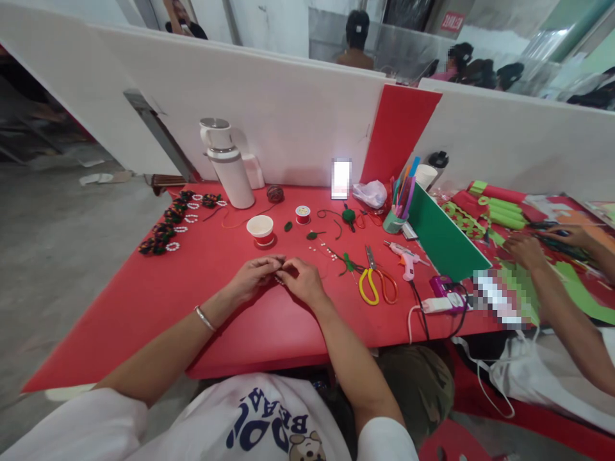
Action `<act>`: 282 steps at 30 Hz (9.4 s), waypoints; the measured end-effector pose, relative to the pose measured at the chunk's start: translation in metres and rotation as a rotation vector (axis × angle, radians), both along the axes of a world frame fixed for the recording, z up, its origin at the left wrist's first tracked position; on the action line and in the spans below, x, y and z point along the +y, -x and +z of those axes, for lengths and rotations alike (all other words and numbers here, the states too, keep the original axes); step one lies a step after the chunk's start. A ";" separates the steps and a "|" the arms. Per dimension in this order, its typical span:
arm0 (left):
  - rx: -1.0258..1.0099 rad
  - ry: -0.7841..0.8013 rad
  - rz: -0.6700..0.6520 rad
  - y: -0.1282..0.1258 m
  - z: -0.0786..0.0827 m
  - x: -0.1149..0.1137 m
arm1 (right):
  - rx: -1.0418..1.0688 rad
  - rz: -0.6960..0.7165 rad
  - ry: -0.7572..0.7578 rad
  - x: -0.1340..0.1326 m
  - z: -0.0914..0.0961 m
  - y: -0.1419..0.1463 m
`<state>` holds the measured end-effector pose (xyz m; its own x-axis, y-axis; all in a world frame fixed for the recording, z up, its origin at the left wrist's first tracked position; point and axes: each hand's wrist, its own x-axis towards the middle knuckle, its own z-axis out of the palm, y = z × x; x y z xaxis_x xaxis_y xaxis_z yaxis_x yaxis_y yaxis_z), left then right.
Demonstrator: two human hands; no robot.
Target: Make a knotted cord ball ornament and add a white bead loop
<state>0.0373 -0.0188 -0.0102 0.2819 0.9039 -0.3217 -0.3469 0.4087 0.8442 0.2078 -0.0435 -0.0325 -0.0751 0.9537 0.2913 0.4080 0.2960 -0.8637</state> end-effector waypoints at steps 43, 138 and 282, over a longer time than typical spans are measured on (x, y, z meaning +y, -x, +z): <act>0.027 -0.075 0.074 -0.004 -0.006 0.000 | 0.298 0.013 0.229 0.007 0.003 -0.007; 0.076 -0.158 -0.016 -0.004 -0.008 -0.002 | -0.045 -0.003 -0.229 -0.004 0.015 0.001; 0.185 -0.294 0.109 -0.028 -0.022 0.043 | 0.447 -0.010 0.086 0.065 -0.003 -0.017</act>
<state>0.0652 0.0239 -0.0317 0.1405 0.9868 -0.0801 -0.2056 0.1082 0.9726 0.2244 0.0213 -0.0354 0.0495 0.9758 0.2129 -0.0077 0.2135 -0.9769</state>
